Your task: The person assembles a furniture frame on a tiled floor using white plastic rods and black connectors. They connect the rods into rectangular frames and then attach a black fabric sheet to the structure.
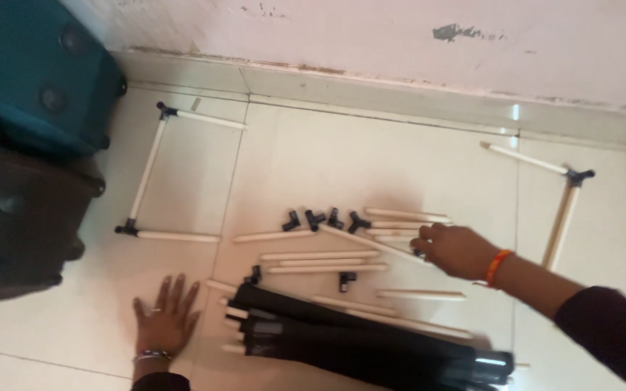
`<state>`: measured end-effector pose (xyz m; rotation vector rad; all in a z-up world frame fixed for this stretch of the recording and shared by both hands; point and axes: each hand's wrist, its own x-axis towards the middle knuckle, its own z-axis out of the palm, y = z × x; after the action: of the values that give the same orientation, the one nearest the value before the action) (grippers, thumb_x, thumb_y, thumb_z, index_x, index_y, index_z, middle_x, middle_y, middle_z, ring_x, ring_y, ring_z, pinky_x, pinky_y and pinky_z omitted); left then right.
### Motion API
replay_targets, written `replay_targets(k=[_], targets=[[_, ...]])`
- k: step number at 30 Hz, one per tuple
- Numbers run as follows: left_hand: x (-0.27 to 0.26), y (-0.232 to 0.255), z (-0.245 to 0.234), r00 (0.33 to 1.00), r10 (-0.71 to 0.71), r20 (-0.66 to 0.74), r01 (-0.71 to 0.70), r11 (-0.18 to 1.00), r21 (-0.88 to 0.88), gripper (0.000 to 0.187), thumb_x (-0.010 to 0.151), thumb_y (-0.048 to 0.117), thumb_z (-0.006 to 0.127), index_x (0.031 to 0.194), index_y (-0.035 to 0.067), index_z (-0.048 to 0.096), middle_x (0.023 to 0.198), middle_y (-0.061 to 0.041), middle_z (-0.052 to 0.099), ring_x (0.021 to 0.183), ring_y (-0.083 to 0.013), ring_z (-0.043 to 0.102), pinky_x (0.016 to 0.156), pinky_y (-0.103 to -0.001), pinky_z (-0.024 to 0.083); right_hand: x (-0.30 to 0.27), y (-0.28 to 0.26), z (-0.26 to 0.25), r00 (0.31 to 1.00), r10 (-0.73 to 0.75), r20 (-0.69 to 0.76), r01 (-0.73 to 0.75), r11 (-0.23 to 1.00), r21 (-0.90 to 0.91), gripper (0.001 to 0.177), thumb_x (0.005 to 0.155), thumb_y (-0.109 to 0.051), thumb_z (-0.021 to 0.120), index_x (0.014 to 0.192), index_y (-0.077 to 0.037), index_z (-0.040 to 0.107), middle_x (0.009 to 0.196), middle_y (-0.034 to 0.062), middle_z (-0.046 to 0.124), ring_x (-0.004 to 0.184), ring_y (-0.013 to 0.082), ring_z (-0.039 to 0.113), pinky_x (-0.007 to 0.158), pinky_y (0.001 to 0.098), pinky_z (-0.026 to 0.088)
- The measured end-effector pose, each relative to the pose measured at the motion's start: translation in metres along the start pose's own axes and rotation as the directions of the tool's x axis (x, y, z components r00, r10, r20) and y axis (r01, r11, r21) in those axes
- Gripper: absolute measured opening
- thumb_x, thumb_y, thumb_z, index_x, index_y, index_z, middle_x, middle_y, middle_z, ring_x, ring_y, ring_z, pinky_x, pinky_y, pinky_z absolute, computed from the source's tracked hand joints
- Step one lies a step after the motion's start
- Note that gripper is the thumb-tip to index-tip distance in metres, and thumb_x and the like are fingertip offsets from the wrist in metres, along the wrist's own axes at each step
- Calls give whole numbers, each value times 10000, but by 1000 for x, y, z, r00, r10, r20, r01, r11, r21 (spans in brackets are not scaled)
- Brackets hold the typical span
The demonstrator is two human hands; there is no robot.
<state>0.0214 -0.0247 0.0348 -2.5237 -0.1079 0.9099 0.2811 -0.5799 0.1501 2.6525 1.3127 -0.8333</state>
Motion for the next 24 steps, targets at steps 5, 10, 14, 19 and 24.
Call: replay_targets(k=[5, 10, 14, 19, 24], targets=[[-9, 17, -17, 979, -179, 93, 194, 963, -189, 663, 1008, 595, 325, 1593, 470, 40, 1719, 117, -42, 1539, -317, 209, 1003, -716, 405, 23, 8, 49, 959, 49, -279, -5, 988, 155, 665, 781, -304, 782, 1382, -161, 537, 1403, 103, 531, 1282, 331, 501, 997, 505, 433], [-15, 29, -92, 969, -15, 247, 89, 954, -288, 636, 978, 514, 505, 1540, 280, 320, 1598, -51, 336, 1219, -302, 641, 989, -460, 560, 49, -16, 77, 848, 46, -528, 37, 989, 145, 629, 822, -357, 755, 1388, -178, 548, 1402, 113, 537, 1257, 368, 507, 1019, 518, 414], [-14, 31, -198, 962, 159, 222, -140, 985, -100, 336, 1011, 442, 534, 1251, 242, 658, 1223, -26, 703, 1169, -264, 680, 965, -427, 568, 44, -11, 84, 805, -17, -592, 79, 994, 78, 549, 888, -360, 712, 1389, -178, 580, 1391, 109, 565, 1243, 353, 532, 1030, 505, 421], [-4, 43, -325, 962, 256, 92, -265, 959, 98, 314, 996, 400, 606, 1203, 178, 686, 1172, -65, 722, 1099, -266, 702, 913, -419, 567, 32, -3, 92, 781, 15, -625, 128, 975, 183, 487, 898, -336, 698, 1349, -172, 615, 1368, 101, 596, 1258, 320, 559, 1091, 489, 420], [17, 120, -363, 894, 447, -30, -448, 893, -49, 313, 947, 400, 683, 1073, 120, 743, 1044, -126, 746, 1005, -314, 725, 866, -449, 563, 26, -6, 98, 757, 22, -653, 142, 970, 197, 478, 897, -288, 689, 1350, -154, 613, 1400, 123, 590, 1293, 317, 541, 1117, 486, 398]])
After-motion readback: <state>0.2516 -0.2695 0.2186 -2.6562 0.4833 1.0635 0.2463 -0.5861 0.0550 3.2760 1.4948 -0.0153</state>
